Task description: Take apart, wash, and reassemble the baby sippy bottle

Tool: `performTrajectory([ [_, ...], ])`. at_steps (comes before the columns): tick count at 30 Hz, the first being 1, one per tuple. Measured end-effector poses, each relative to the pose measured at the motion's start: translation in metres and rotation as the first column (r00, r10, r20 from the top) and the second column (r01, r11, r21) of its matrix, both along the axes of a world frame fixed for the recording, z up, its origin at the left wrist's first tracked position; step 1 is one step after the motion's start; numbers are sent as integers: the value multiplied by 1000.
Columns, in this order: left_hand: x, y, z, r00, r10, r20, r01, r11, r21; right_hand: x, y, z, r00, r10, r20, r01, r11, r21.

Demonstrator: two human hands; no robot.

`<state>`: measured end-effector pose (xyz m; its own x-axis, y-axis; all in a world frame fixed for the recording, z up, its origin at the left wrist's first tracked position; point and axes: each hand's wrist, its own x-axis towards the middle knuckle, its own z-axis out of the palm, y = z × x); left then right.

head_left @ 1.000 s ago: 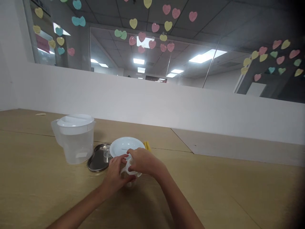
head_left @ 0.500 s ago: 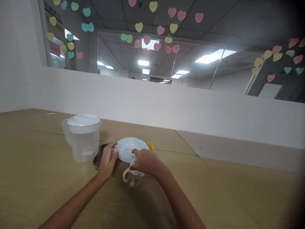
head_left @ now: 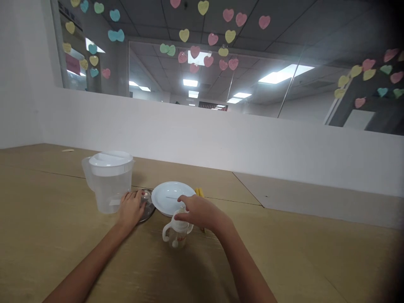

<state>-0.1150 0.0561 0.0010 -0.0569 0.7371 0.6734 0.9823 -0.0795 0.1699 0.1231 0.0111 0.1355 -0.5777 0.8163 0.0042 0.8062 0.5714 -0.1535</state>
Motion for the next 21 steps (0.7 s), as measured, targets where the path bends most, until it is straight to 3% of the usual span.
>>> performTrajectory([
  [3, 7, -10, 20, 992, -7, 123, -25, 968, 250, 4, 3, 1, 993, 13, -113, -6, 998, 65],
  [6, 28, -26, 32, 940, -273, 206, 127, 837, 532, 0, 6, 1, 956, 87, -280, -34, 981, 189],
  [9, 54, -40, 28, 838, -523, 154, 336, 718, 609, -7, 6, 0, 891, 265, -368, -183, 953, 241],
  [11, 67, -45, 21, 741, -640, 204, 420, 678, 603, -10, 5, 0, 869, 336, -362, -262, 935, 239],
  [14, 76, -45, 8, 616, -683, 394, 488, 723, 490, -8, 3, 2, 898, 299, -323, -231, 945, 231],
  [18, 81, -43, -3, 677, -620, 397, 608, 775, 173, 0, 6, 3, 954, 158, -255, -145, 987, 70],
  [21, 84, -42, -9, 709, -598, 374, 618, 782, 79, 3, 11, 2, 980, 111, -166, -122, 991, -63],
])
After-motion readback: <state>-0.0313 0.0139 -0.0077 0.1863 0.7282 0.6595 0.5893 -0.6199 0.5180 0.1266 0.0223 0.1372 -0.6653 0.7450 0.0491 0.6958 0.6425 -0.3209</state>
